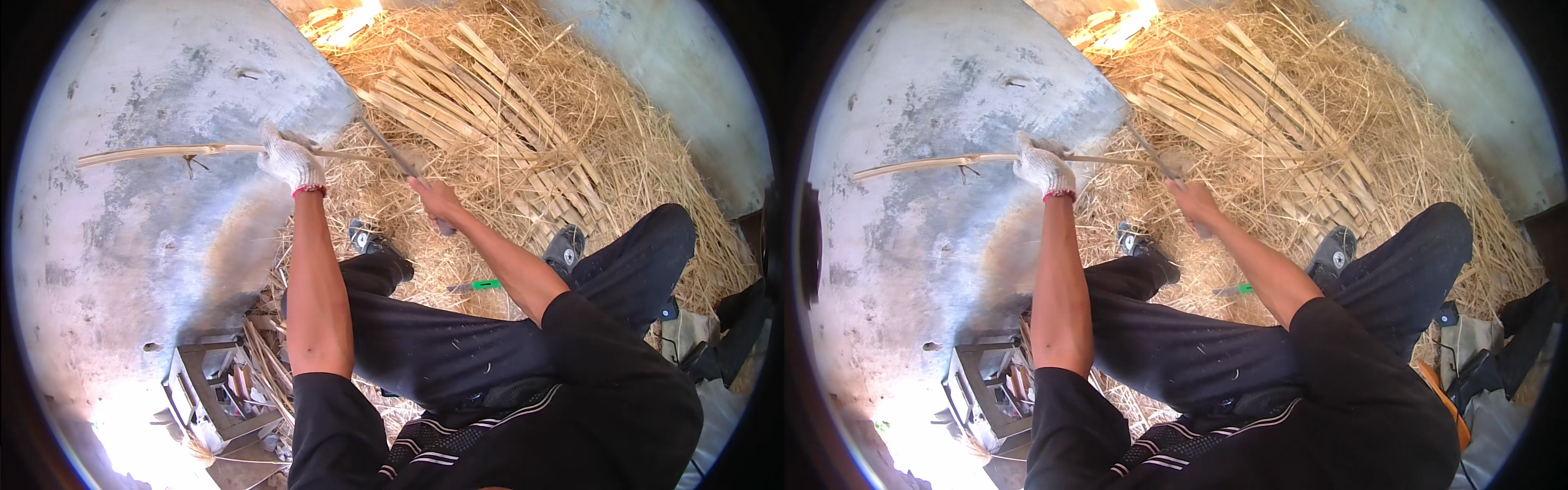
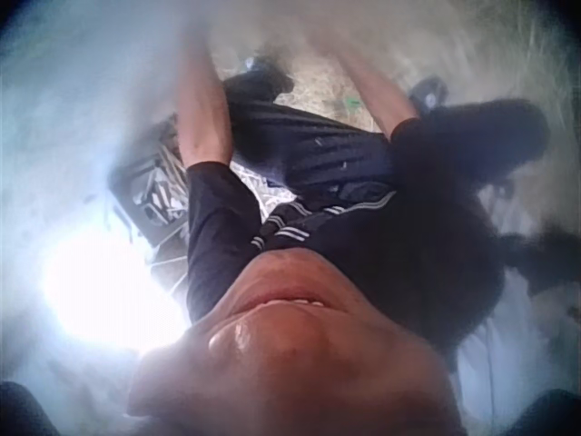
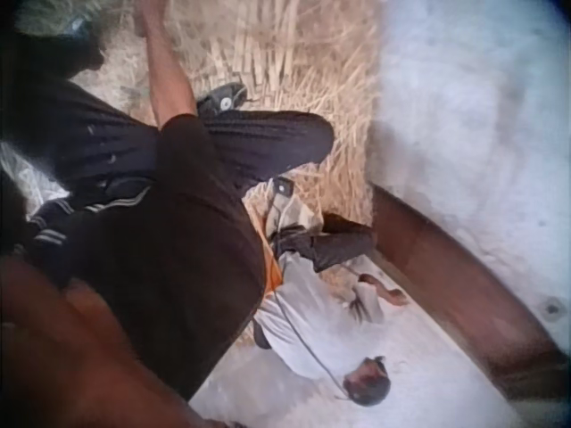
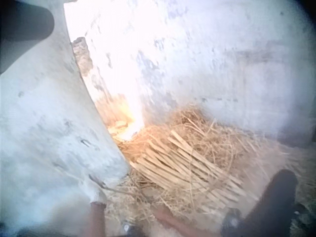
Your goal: The person sits on a straw-covered floor and uses a knife to split long bamboo poles into thin strips. They hold the pole with a gloved hand and repeatedly strike it with the knife to separate the fibers, then use a smaller green tool to refine the strips.
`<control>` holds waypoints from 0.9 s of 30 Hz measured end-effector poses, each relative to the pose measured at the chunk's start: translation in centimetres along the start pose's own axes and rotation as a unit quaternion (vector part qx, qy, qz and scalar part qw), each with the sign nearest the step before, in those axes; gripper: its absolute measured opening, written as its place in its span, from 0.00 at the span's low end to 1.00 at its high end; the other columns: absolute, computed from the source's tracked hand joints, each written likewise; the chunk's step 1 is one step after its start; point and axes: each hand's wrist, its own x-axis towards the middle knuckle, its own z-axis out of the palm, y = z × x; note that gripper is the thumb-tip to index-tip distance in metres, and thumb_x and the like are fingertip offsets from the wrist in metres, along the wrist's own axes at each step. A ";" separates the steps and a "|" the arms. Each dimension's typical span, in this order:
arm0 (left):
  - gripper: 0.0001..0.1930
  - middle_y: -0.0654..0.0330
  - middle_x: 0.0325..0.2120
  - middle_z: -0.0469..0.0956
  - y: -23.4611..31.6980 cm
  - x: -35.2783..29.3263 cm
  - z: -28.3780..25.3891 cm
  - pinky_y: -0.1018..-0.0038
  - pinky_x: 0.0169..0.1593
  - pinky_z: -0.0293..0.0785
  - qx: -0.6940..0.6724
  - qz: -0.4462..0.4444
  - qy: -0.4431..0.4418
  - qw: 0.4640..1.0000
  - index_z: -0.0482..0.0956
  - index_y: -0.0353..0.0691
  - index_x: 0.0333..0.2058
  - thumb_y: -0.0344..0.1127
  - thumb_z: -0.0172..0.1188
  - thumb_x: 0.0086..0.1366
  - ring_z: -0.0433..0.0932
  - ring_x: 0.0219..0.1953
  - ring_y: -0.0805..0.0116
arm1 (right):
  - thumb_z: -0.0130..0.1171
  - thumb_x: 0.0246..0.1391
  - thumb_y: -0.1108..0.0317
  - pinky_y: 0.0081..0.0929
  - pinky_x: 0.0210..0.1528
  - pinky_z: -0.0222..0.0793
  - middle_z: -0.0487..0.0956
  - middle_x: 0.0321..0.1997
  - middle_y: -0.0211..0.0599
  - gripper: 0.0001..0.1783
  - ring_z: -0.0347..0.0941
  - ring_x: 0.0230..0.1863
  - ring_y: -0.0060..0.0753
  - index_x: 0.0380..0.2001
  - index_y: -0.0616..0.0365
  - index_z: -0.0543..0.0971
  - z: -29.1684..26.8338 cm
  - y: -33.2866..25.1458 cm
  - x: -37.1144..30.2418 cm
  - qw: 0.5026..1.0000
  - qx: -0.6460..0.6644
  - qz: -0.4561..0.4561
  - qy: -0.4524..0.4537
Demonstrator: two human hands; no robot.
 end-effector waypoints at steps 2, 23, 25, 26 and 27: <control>0.20 0.65 0.07 0.59 -0.2 -0.1 0.1 0.70 0.11 0.59 0.007 -0.004 0.000 1.000 0.59 0.45 0.17 0.38 0.53 0.68 0.58 0.07 0.73 | 0.48 0.60 0.36 0.39 0.32 0.75 0.74 0.18 0.42 0.35 0.75 0.24 0.41 0.21 0.61 0.72 0.5 -1.7 -1.2 0.980 -0.061 -0.175 0.067; 0.14 0.66 0.10 0.60 -1.5 -1.9 3.9 0.72 0.12 0.57 0.002 -0.021 -0.056 0.998 0.61 0.42 0.22 0.31 0.53 0.67 0.59 0.09 0.74 | 0.50 0.59 0.38 0.47 0.45 0.72 0.81 0.33 0.54 0.33 0.77 0.39 0.57 0.30 0.64 0.79 -0.4 0.5 -1.4 0.980 -0.110 -0.150 0.077; 0.18 0.65 0.08 0.59 -2.6 -1.3 4.1 0.70 0.11 0.57 0.016 -0.005 -0.038 0.999 0.61 0.44 0.19 0.35 0.53 0.68 0.58 0.08 0.73 | 0.50 0.59 0.38 0.48 0.47 0.72 0.81 0.37 0.55 0.33 0.77 0.42 0.57 0.33 0.64 0.80 -0.4 3.7 -0.8 0.977 -0.154 -0.121 0.081; 0.19 0.65 0.07 0.58 -2.9 -1.2 4.6 0.70 0.11 0.57 0.016 0.000 -0.032 0.999 0.60 0.44 0.18 0.37 0.53 0.69 0.58 0.08 0.72 | 0.50 0.59 0.38 0.48 0.48 0.72 0.81 0.38 0.56 0.33 0.77 0.43 0.57 0.35 0.63 0.81 -0.6 7.0 0.8 0.974 -0.192 -0.093 0.083; 0.19 0.65 0.07 0.59 -2.5 -0.9 4.5 0.69 0.11 0.57 0.001 -0.018 -0.044 0.999 0.61 0.44 0.18 0.36 0.53 0.69 0.57 0.08 0.72 | 0.49 0.59 0.38 0.48 0.48 0.72 0.81 0.39 0.56 0.33 0.77 0.44 0.58 0.36 0.63 0.81 -1.1 9.4 2.1 0.968 -0.224 -0.068 0.086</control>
